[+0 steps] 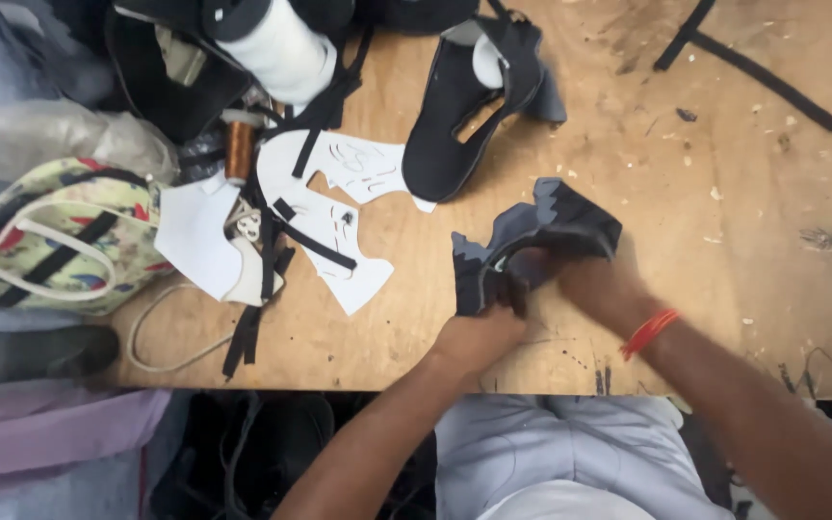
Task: The person sits at a workbench covered with black foam shoe uppers and paper patterns, fitting a stiff gray heel counter piece inside a black foam shoe upper. They press and shape the pieces together by hand, turning the upper over to align edges, then set the assembled upper on the table and pick up another piece.
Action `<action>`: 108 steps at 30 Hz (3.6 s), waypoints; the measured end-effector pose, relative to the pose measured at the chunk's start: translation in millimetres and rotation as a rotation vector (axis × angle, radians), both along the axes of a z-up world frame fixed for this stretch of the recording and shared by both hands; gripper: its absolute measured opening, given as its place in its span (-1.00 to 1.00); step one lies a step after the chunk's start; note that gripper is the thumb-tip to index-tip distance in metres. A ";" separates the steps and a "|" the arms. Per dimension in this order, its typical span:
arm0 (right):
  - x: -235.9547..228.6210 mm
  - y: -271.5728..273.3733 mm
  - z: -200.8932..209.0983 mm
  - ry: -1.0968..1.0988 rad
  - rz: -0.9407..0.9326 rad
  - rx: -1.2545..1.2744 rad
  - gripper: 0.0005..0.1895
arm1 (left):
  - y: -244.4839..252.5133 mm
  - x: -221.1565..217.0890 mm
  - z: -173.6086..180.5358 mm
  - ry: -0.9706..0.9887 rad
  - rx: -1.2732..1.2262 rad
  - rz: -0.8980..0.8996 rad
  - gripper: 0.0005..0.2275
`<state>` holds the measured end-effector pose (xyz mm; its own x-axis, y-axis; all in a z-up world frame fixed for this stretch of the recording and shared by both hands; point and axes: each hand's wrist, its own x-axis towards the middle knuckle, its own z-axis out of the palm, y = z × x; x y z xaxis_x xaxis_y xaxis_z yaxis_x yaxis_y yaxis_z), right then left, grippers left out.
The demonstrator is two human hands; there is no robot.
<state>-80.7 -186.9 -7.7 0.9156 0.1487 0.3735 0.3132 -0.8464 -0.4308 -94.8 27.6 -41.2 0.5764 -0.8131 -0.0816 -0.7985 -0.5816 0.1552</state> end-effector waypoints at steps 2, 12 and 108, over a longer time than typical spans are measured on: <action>-0.6 11.1 35.7 0.016 -0.060 0.132 -0.70 | -6.3 3.9 21.4 0.048 0.122 0.013 -0.62; -4.3 -23.2 4.0 0.229 -0.075 0.022 -0.66 | 0.1 20.8 1.7 -0.527 -0.105 -0.112 -0.65; -51.1 65.8 41.8 -0.041 0.208 0.177 -0.65 | -8.4 -60.0 9.6 -0.208 -0.266 0.263 -0.41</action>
<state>-131.8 -121.1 34.1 0.8559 0.2605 0.4468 0.4924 -0.6747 -0.5498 -154.8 19.2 -31.6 0.7493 -0.6129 0.2510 -0.6581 -0.7314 0.1786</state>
